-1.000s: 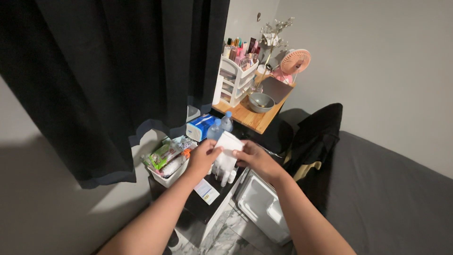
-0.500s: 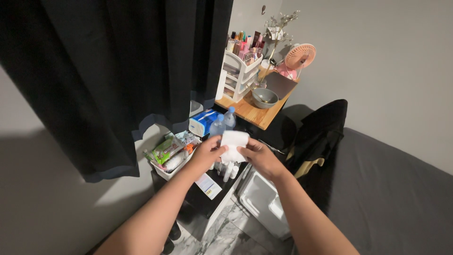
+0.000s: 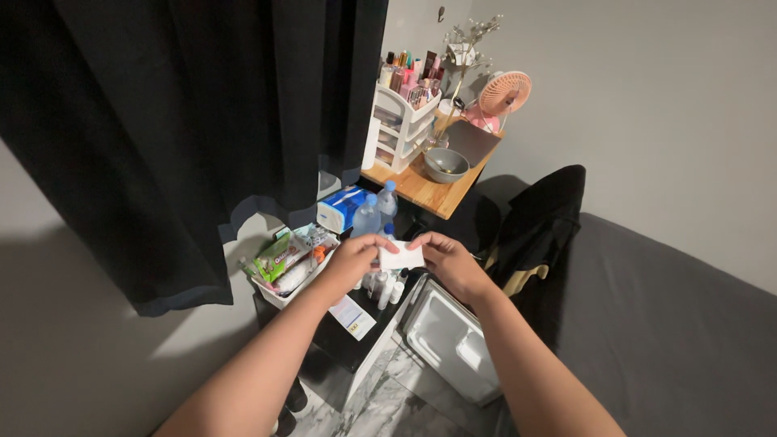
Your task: The recorder cleans the interior of a mini-fridge using a wet wipe.
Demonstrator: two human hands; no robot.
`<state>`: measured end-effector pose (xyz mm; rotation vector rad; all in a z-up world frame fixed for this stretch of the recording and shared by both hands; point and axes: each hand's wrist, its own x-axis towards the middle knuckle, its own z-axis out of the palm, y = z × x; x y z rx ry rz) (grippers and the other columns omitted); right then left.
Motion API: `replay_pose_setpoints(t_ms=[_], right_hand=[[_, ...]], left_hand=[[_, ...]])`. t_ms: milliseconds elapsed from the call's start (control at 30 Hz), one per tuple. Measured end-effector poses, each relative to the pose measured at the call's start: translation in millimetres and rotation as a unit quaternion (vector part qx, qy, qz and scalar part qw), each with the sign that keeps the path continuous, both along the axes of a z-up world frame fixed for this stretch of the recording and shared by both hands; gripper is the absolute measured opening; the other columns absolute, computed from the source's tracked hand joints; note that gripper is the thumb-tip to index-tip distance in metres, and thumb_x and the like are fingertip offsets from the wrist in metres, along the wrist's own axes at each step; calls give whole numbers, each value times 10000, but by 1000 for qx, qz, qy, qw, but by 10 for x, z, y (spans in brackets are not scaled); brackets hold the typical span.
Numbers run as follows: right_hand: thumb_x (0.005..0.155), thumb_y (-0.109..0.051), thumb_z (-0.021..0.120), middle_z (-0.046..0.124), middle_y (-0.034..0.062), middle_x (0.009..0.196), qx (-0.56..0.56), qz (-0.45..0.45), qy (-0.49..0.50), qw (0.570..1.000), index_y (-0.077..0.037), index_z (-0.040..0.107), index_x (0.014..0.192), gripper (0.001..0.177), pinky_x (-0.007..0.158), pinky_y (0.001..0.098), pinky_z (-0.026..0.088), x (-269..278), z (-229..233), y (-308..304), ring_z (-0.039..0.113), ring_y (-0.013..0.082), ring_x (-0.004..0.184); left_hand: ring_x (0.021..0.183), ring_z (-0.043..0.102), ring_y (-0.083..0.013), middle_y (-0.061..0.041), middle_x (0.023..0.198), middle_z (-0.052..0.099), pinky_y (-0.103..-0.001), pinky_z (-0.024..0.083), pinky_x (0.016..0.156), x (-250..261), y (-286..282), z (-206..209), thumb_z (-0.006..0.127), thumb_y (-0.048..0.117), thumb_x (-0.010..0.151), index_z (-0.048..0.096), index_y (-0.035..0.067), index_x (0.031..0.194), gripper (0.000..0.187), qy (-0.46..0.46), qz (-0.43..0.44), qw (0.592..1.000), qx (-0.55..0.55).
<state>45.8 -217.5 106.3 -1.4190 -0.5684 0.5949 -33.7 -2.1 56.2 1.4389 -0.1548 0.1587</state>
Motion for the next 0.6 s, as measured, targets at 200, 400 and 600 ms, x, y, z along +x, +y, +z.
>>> replay_pose_setpoints(t_ms=[200,400,600], right_hand=[[972,-13,503,668,74,1065,42,38,14,998,-17,660,1050,176,984,330,526,168,-132,-84,659,185,1041],[1018,-244,570,629,41,1034,43,-20,60,997,-92,577,1165,212,923,321,537,-222,187,49,656,153,983],[977,-169,684,694,21,968,-73,-25,-101,992,-25,675,1093,185,780,259,526,-131,35,9,627,85,856]], left_hand=[[901,677,-152,-59,1031,717,-303,558,753,-100,-105,186,697,172,939,700,69,1068,165,-8,109,990,88],[883,704,-151,-65,1026,724,-286,573,769,3,-126,43,743,103,877,627,77,1163,309,-137,160,968,135],[848,683,-160,-70,972,753,-285,553,764,-117,-209,192,760,120,882,626,69,1211,359,-129,161,970,127]])
